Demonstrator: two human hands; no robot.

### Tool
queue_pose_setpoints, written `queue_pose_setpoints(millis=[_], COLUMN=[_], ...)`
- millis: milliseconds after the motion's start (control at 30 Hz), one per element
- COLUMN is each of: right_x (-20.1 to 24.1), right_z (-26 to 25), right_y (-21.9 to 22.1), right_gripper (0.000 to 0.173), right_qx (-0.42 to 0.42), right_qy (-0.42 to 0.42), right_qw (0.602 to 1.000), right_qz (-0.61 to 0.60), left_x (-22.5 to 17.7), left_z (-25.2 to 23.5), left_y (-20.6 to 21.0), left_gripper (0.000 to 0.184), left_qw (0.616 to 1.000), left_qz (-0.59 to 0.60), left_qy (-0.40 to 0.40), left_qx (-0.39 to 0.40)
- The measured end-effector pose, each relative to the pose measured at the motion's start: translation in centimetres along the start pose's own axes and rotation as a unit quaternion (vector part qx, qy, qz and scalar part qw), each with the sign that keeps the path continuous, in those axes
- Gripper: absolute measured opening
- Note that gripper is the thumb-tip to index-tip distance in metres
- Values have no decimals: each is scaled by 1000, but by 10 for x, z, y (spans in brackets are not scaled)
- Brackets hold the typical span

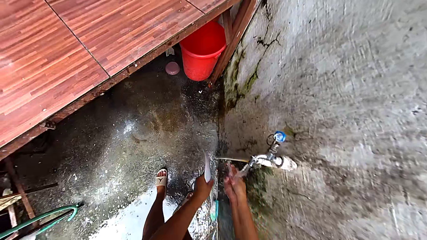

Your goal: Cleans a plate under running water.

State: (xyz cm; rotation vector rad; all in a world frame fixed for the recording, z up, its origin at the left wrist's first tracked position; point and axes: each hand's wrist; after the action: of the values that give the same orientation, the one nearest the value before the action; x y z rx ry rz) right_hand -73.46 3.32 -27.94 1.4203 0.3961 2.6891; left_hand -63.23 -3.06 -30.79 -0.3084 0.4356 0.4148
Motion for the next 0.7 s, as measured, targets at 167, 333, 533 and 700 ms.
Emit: queue_pose_setpoints(millis=[167, 333, 533, 700], right_x=[9, 2, 6, 14], right_z=[-12, -27, -4, -14], right_y=[26, 18, 14, 24], right_gripper=[26, 28, 23, 47], right_qx=[15, 80, 62, 78], right_qy=[-95, -127, -63, 18], right_qw=[983, 965, 981, 990], right_qz=[157, 216, 174, 117], left_x=[-9, -29, -33, -39], left_z=[-6, 5, 9, 13], left_y=[27, 39, 38, 39], left_gripper=[38, 36, 40, 39], left_qw=[994, 992, 987, 990], left_qz=[-55, -81, -125, -110], left_qy=[28, 1, 21, 2], left_qx=[91, 95, 101, 85])
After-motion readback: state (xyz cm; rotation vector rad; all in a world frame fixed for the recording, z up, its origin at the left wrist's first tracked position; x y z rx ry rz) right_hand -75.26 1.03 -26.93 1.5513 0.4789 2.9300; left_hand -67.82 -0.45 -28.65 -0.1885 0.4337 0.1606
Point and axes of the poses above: each hand's wrist, its own z-axis away from the middle knuckle, its own y-axis out of the palm, x = y × z, and after that the axes turned 13 degrees about -y, right-handed
